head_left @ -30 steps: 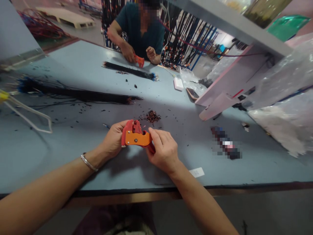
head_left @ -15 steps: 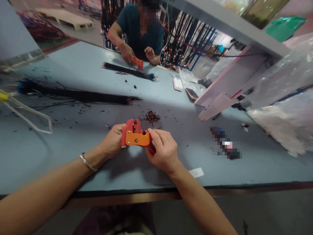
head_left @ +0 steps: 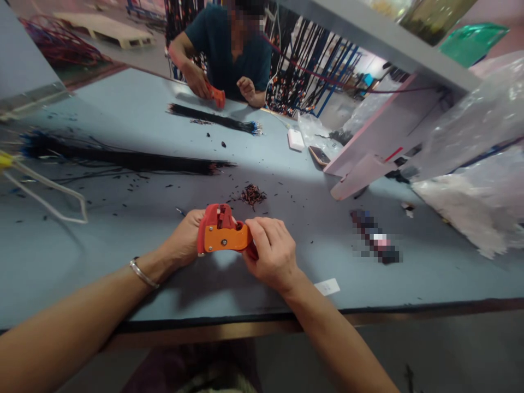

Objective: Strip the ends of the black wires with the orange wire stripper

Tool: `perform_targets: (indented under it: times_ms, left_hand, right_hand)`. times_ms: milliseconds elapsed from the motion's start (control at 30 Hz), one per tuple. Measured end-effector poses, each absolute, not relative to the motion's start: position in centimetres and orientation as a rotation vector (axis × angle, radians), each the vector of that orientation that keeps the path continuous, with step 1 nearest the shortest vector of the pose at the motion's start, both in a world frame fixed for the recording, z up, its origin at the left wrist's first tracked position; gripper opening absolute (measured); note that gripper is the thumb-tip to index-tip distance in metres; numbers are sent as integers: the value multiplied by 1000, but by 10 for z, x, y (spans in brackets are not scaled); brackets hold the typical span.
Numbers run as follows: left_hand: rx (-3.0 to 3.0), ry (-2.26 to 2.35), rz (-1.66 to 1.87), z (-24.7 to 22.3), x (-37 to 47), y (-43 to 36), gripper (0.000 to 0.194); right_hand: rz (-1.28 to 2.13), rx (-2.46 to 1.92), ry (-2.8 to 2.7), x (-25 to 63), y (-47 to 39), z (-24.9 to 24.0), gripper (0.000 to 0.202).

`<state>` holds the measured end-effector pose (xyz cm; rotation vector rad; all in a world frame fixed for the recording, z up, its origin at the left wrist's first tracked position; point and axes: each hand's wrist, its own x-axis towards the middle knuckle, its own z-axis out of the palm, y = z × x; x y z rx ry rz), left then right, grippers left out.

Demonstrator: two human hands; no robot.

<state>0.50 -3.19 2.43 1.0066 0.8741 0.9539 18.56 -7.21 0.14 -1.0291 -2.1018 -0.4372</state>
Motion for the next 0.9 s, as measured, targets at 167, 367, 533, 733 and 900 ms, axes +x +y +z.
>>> perform_targets:
  times_ms: [167,367,533,733,900]
  left_hand:
    - [1063,863,954,24,4,-33,23]
    - [1095,860,969,22,4,-34,23]
    - [1101,863,938,24,3,-33,26]
    - [962,865,936,20,4,-31,27]
    - [980,854,951,19,4,-31,27]
  right_hand:
    - [-434,-1010,-2108,185,-73,1,29]
    - [-432,-995,-2102,184,-73,0,26]
    - [-441,-988,-2109,184,-73,-1,24]
    - [-459,-1023,-2120,185,-73,-2,23]
    - [-451,-1066,-2143,186,-72,-5,25]
